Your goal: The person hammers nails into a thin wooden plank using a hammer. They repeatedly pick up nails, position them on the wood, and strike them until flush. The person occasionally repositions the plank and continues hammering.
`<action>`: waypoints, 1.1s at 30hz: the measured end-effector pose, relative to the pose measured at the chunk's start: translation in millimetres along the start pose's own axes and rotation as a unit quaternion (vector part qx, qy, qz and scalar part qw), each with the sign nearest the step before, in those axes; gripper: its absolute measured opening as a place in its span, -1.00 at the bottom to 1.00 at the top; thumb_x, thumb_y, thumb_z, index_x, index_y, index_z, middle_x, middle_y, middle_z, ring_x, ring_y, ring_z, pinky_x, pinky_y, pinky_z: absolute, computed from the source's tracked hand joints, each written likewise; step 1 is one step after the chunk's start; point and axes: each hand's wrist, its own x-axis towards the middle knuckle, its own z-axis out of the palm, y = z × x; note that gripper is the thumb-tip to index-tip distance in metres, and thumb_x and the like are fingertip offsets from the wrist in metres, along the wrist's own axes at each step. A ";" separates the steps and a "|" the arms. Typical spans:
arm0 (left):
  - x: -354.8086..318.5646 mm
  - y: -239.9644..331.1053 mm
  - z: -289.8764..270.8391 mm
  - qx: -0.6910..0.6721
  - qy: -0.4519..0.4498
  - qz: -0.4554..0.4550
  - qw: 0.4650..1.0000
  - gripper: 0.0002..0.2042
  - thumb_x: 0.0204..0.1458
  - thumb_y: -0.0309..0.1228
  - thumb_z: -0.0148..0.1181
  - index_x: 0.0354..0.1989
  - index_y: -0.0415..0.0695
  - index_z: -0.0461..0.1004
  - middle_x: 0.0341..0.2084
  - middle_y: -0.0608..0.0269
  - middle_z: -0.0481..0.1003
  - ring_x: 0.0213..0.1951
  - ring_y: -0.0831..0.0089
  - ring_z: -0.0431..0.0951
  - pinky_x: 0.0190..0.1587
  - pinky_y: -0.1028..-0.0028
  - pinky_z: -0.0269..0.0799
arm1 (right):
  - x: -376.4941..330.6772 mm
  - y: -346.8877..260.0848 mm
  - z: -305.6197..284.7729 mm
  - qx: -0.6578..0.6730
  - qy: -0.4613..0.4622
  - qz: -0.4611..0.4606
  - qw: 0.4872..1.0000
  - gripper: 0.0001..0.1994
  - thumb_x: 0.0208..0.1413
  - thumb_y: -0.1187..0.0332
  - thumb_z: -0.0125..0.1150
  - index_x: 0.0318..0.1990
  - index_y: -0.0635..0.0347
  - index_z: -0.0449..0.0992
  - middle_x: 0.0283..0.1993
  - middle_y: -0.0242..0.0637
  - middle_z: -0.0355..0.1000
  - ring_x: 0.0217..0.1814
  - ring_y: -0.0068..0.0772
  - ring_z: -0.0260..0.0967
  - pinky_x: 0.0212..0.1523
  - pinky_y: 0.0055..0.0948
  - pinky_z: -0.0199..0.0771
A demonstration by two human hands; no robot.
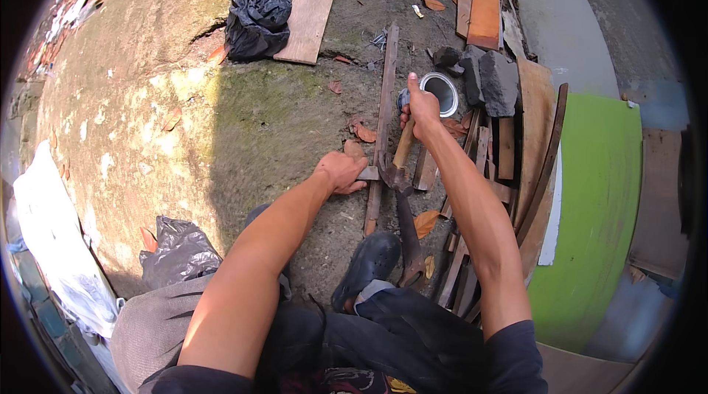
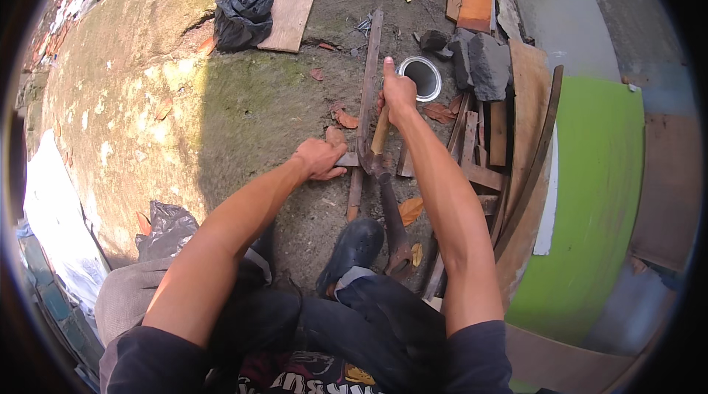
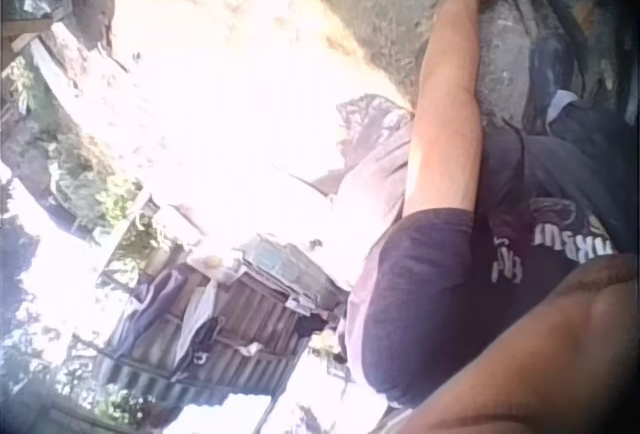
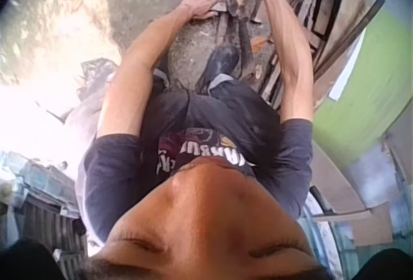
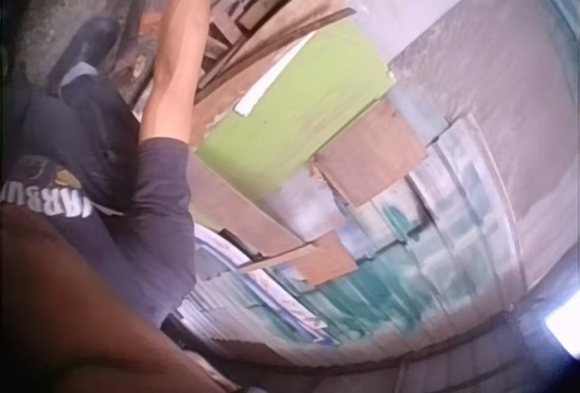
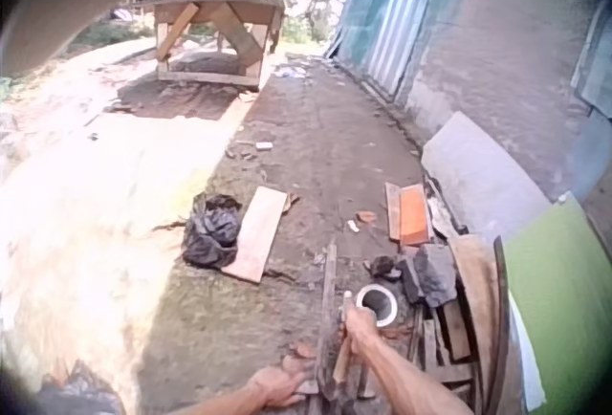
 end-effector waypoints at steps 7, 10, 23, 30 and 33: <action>14.2 -16.4 15.9 -0.003 0.035 0.038 0.999 -0.66 0.04 -0.18 0.23 -0.16 -0.14 0.37 -0.39 0.02 0.60 -0.28 0.02 0.63 -0.21 0.13 0.54 | 21.0 0.3 16.2 -0.069 0.051 -0.034 0.996 -0.41 0.22 -0.22 0.08 -0.57 0.13 0.25 -0.68 -0.37 0.18 -0.74 -0.37 0.18 -0.70 -0.25 0.25; 17.4 -16.5 17.4 0.000 0.027 0.024 0.999 -0.67 0.03 -0.20 0.24 -0.15 -0.14 0.39 -0.37 0.03 0.61 -0.26 0.06 0.64 -0.21 0.16 0.55 | 15.5 -1.0 16.0 -0.027 0.062 -0.046 0.997 -0.41 0.22 -0.22 0.07 -0.57 0.12 0.24 -0.69 -0.38 0.16 -0.74 -0.38 0.16 -0.69 -0.26 0.24; 25.8 -2.1 9.8 0.018 0.038 -0.030 0.999 -0.73 -0.07 -0.28 0.29 -0.27 -0.22 0.59 -0.29 0.03 0.63 -0.22 0.14 0.66 -0.17 0.24 0.58 | -37.5 19.5 -13.3 0.208 0.117 -0.143 0.961 -0.49 0.16 -0.01 0.29 -0.61 0.07 0.19 -0.72 -0.41 0.12 -0.74 -0.49 0.08 -0.68 -0.42 0.14; 27.0 -8.7 11.4 0.032 -0.011 -0.019 0.999 -0.57 -0.02 -0.03 0.27 -0.28 -0.22 0.58 -0.37 -0.03 0.63 -0.28 0.09 0.66 -0.21 0.19 0.56 | -42.7 21.8 -4.6 0.231 0.108 -0.184 0.949 -0.62 0.14 0.20 0.30 -0.58 0.10 0.26 -0.73 -0.41 0.16 -0.77 -0.49 0.09 -0.71 -0.41 0.15; 9.0 -6.6 8.7 -0.001 0.101 -0.003 0.995 -0.43 0.06 0.18 0.12 -0.33 -0.22 0.59 -0.41 -0.07 0.61 -0.31 0.06 0.65 -0.25 0.17 0.54 | -32.1 20.3 4.2 0.190 0.104 -0.173 0.961 -0.65 0.15 0.22 0.29 -0.56 0.12 0.29 -0.73 -0.41 0.17 -0.78 -0.50 0.11 -0.72 -0.42 0.15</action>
